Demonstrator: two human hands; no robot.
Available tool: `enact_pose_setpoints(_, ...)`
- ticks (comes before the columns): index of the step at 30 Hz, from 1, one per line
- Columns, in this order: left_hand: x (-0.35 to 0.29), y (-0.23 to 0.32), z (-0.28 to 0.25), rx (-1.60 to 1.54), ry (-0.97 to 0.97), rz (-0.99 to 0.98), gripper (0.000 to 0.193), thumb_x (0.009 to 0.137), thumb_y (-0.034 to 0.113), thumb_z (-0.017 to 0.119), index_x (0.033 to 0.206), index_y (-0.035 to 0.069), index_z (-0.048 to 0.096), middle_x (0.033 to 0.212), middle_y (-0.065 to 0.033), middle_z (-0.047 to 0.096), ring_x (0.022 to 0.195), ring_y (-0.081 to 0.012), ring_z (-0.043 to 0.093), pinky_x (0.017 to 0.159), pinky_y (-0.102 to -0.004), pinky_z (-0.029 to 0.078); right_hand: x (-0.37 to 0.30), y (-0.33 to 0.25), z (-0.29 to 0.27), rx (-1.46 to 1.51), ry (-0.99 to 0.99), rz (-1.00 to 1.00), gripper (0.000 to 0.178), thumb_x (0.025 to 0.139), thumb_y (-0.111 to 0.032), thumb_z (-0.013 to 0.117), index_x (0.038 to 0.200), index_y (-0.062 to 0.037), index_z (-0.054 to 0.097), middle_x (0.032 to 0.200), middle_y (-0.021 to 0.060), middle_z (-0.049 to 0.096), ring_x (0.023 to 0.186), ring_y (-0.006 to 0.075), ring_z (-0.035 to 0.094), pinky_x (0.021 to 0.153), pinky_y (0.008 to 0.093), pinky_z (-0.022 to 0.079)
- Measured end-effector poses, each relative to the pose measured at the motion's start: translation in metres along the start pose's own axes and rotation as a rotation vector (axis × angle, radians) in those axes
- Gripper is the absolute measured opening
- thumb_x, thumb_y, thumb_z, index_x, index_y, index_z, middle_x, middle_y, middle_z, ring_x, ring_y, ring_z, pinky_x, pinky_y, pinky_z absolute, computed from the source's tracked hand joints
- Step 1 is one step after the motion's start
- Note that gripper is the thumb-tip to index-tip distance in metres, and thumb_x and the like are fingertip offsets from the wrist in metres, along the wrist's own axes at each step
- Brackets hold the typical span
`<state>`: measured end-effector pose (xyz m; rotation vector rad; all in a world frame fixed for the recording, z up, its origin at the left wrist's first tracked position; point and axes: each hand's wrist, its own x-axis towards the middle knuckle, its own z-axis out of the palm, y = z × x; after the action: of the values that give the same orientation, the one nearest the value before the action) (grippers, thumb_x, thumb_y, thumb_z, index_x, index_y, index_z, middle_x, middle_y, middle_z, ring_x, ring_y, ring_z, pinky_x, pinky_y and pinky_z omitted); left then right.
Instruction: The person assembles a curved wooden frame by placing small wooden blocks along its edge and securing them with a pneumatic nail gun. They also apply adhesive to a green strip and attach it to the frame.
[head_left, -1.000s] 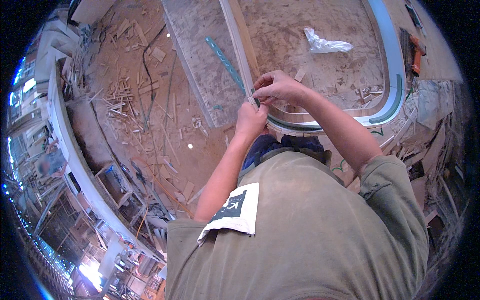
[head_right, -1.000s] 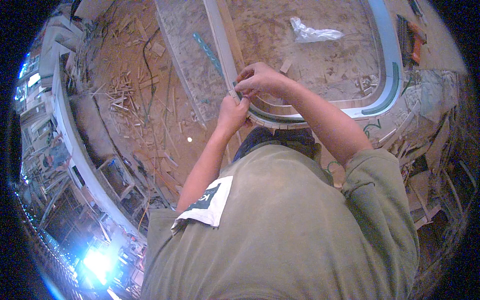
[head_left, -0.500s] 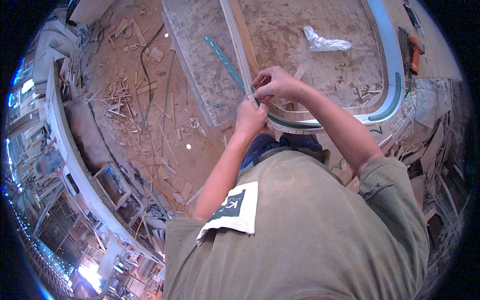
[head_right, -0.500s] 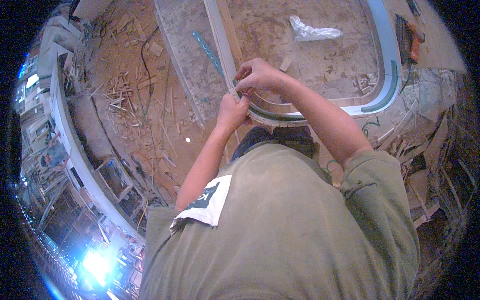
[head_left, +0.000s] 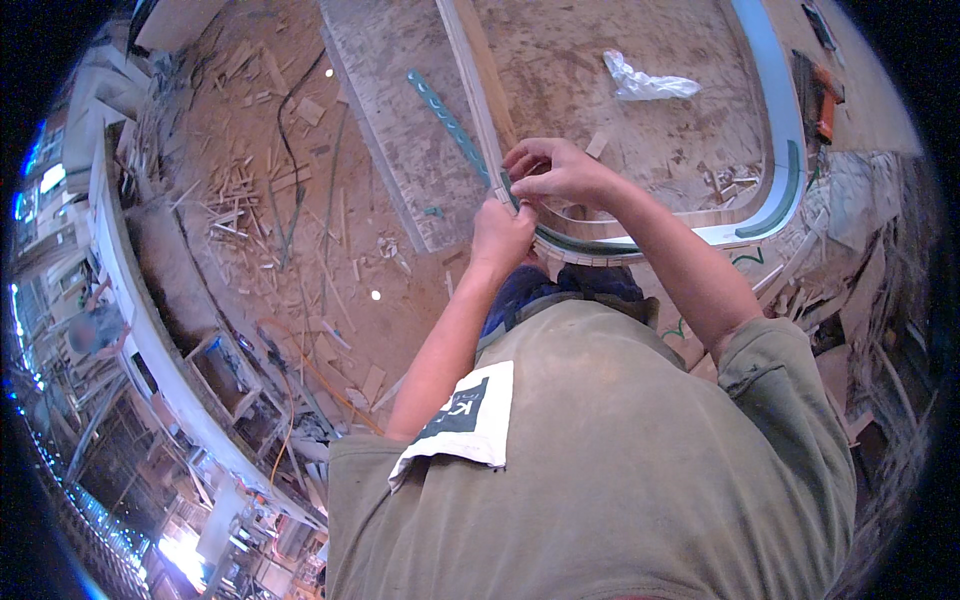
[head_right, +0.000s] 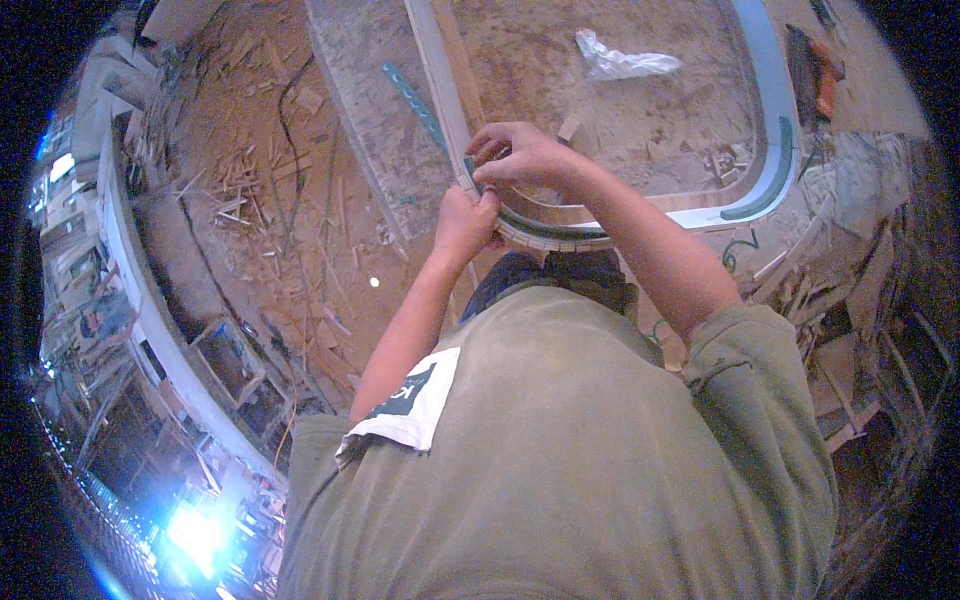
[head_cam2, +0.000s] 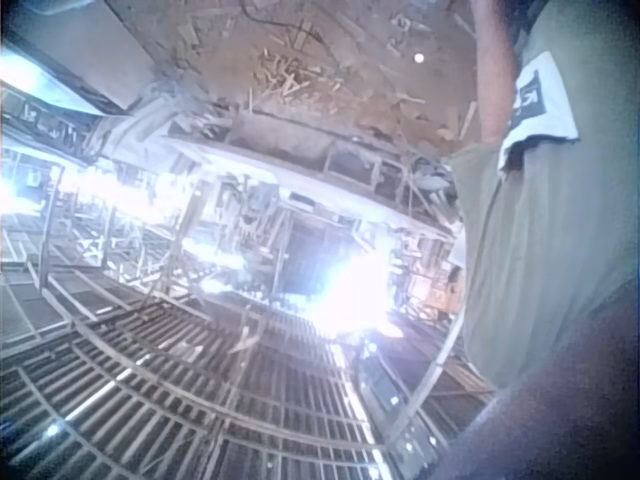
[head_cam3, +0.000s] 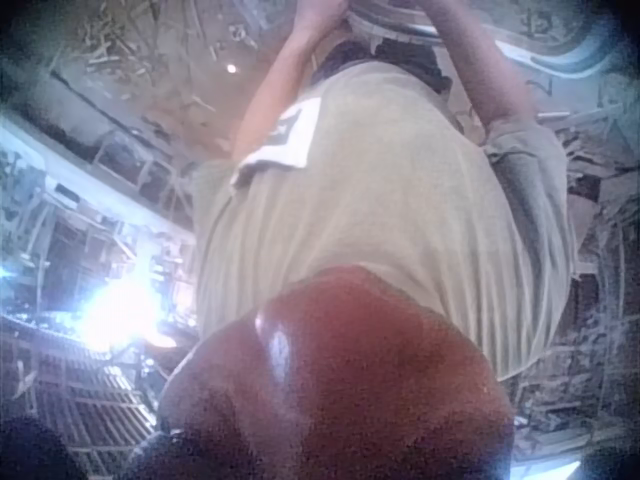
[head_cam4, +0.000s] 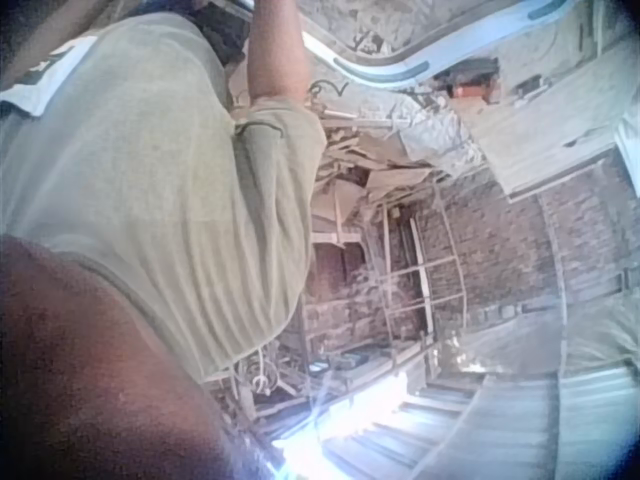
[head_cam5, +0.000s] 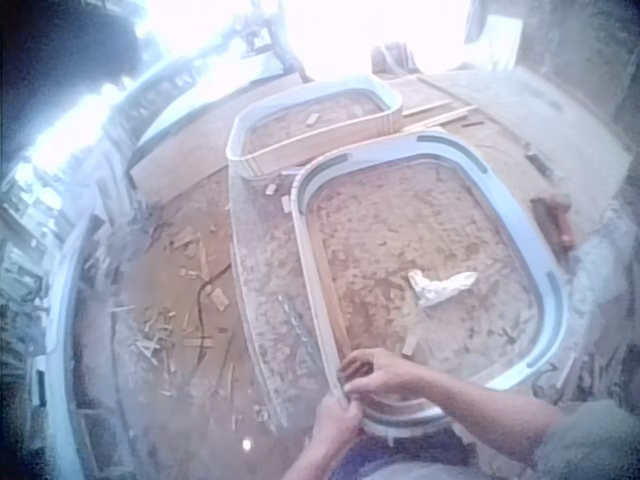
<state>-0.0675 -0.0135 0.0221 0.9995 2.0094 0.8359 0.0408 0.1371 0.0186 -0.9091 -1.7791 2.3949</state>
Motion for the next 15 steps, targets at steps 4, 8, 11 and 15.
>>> enact_pose_setpoints(4,0.001,0.0,-0.003,-0.037,-0.087,-0.166,0.034,0.095,0.025,0.062,0.089,-0.008,0.067,0.066,-0.0184,0.068,0.059,-0.0289,0.072,0.054,-0.0416,0.055,0.003,-0.007,0.005,-0.073,-0.009,-0.012,0.035,0.08,-0.012,0.075,0.11,0.0019,0.064,0.09,0.0063,0.067,0.081,0.0143,0.064,0.072,0.0289,0.053)
enact_pose_setpoints(8,-0.003,0.04,-0.02,-0.088,-0.156,-0.301,0.032,0.091,0.024,0.062,0.092,-0.008,0.067,0.074,-0.0257,0.068,0.075,-0.0386,0.072,0.065,-0.0467,0.055,0.014,0.005,0.005,-0.149,0.037,-0.103,0.029,0.078,-0.012,0.074,0.102,0.0013,0.065,0.084,0.0036,0.066,0.077,0.012,0.062,0.068,0.0282,0.051)
enact_pose_setpoints(11,-0.003,0.032,-0.014,-0.059,-0.077,-0.16,0.029,0.089,0.02,0.06,0.092,-0.008,0.066,0.075,-0.0278,0.068,0.076,-0.0414,0.072,0.064,-0.0477,0.056,0.011,0.002,0.005,-0.15,0.052,-0.136,0.026,0.077,-0.013,0.074,0.098,0.0,0.066,0.08,0.0024,0.064,0.077,0.0111,0.061,0.068,0.0284,0.051)
enact_pose_setpoints(15,0.003,0.02,-0.002,-0.045,-0.092,-0.039,0.025,0.09,0.017,0.058,0.089,-0.007,0.065,0.067,-0.022,0.065,0.064,-0.0352,0.071,0.058,-0.0459,0.053,0.006,0.003,0.003,-0.259,0.081,-0.184,0.031,0.077,-0.018,0.074,0.103,-0.0016,0.069,0.087,0.0056,0.07,0.082,0.0134,0.065,0.075,0.0302,0.054)
